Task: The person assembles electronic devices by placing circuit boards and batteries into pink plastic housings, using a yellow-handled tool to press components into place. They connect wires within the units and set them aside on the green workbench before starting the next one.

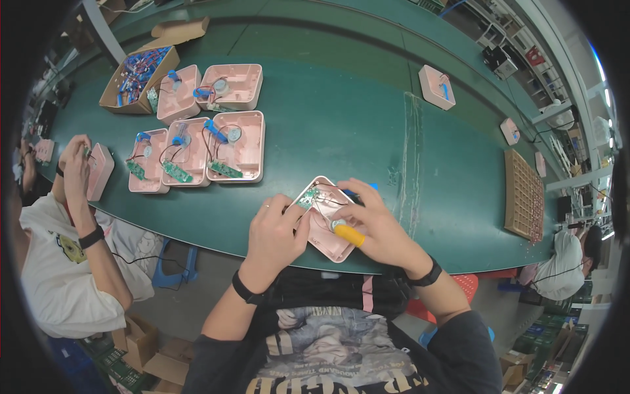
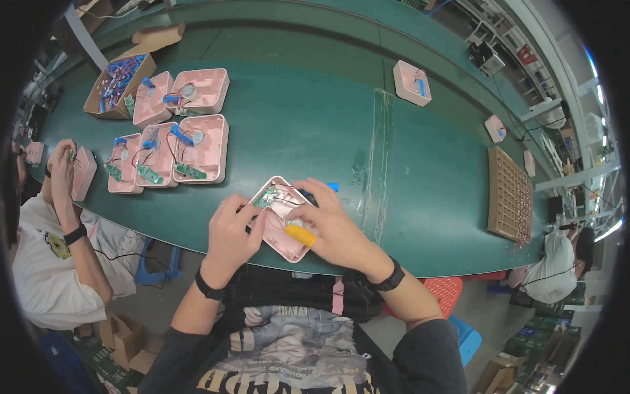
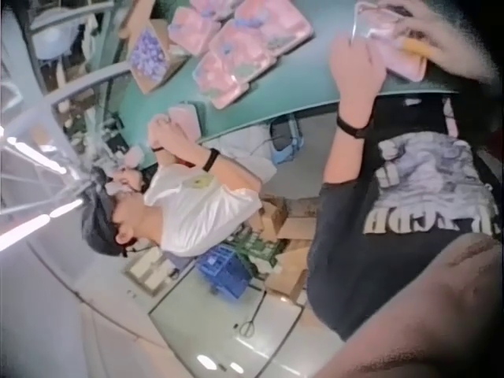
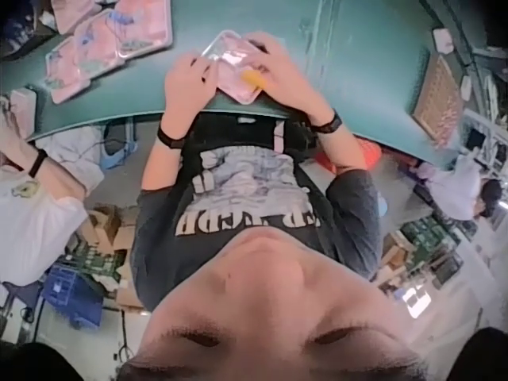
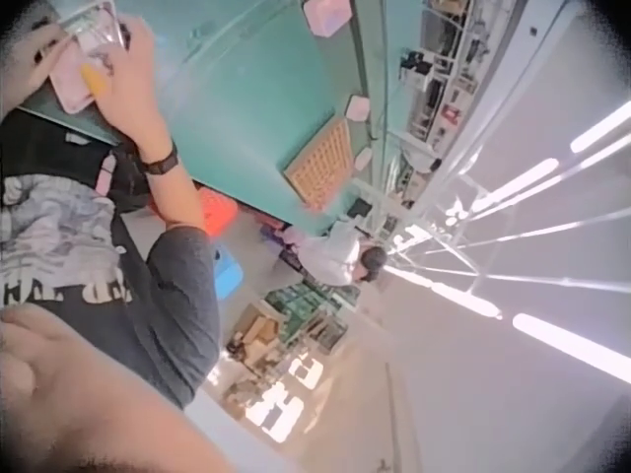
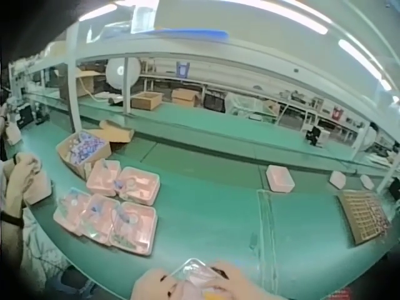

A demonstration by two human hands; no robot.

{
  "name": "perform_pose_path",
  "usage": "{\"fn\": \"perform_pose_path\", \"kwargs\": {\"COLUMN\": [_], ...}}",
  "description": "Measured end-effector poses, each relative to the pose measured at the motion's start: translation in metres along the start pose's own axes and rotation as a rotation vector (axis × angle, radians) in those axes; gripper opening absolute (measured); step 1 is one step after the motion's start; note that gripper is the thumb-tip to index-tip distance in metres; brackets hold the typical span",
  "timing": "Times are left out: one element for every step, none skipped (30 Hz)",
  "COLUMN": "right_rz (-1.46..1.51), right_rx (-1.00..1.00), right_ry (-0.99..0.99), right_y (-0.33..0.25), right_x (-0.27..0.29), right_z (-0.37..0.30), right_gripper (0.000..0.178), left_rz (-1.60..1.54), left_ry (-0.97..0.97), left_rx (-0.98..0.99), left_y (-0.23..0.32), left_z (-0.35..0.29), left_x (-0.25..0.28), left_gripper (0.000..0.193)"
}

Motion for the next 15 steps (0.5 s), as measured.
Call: {"fn": "perform_pose_path", "kwargs": {"right_rz": [0.147, 0.294, 0.295, 0.493, 0.689, 0.884, 0.884, 1.111, 1.339, 1.568, 1.566, 1.606, 1.648, 1.690, 1.690], "right_rx": [-0.083, -0.167, -0.161, -0.316, -0.472, -0.634, -0.634, -0.685, -0.731, -0.772, -0.772, -0.757, -0.739, -0.720, -0.716], "right_ry": [0.035, 0.069, 0.067, 0.090, 0.111, 0.136, 0.137, 0.072, 0.004, -0.069, -0.058, -0.083, -0.115, -0.148, -0.144], "right_y": [0.003, 0.007, 0.015, 0.032, 0.048, 0.051, 0.047, 0.041, 0.034, 0.027, 0.027, 0.030, 0.033, 0.035, 0.035], "right_x": [0.000, 0.000, -0.001, -0.003, -0.007, -0.009, -0.009, -0.014, -0.019, -0.023, -0.027, -0.034, -0.042, -0.046, -0.047], "right_z": [-0.003, -0.006, -0.011, -0.020, -0.030, -0.033, -0.034, -0.036, -0.037, -0.035, -0.035, -0.034, -0.031, -0.030, -0.032], "right_gripper": [0.028, 0.025, 0.025, 0.025, 0.026, 0.026, 0.026, 0.027, 0.028, 0.030, 0.030, 0.031, 0.032, 0.033, 0.033], "left_rz": [-0.001, 0.001, -0.075, -0.150, -0.226, -0.227, -0.250, -0.274, -0.297, -0.297, -0.297, -0.297, -0.292, -0.292, -0.303], "left_ry": [0.013, 0.013, 0.036, 0.059, 0.083, 0.082, 0.089, 0.096, 0.103, 0.101, 0.098, 0.095, 0.096, 0.095, 0.087], "left_rx": [0.010, 0.013, 0.086, 0.159, 0.232, 0.231, 0.243, 0.254, 0.265, 0.263, 0.251, 0.239, 0.228, 0.223, 0.220], "left_y": [0.001, 0.001, 0.000, -0.002, -0.004, -0.005, -0.006, -0.007, -0.009, -0.011, -0.011, -0.011, -0.012, -0.012, -0.013], "left_z": [-0.002, -0.004, -0.005, -0.006, -0.006, -0.006, -0.006, -0.005, -0.005, -0.005, -0.005, -0.005, -0.005, -0.005, -0.005], "left_x": [0.000, -0.001, -0.001, -0.002, -0.002, -0.001, 0.000, 0.002, 0.003, 0.003, 0.004, 0.004, 0.003, 0.003, 0.001], "left_gripper": [0.007, 0.007, 0.006, 0.006, 0.007, 0.007, 0.007, 0.008, 0.009, 0.009, 0.009, 0.009, 0.009, 0.009, 0.009]}}
Point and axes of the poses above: each hand's wrist, its own z-axis towards the middle knuckle, its own x-axis out of the back of the hand, y = z × x, the point moved 3 cm from there along z, towards the middle knuckle, and after that the axes turned 5 degrees about -z, right-handed, at the moved point
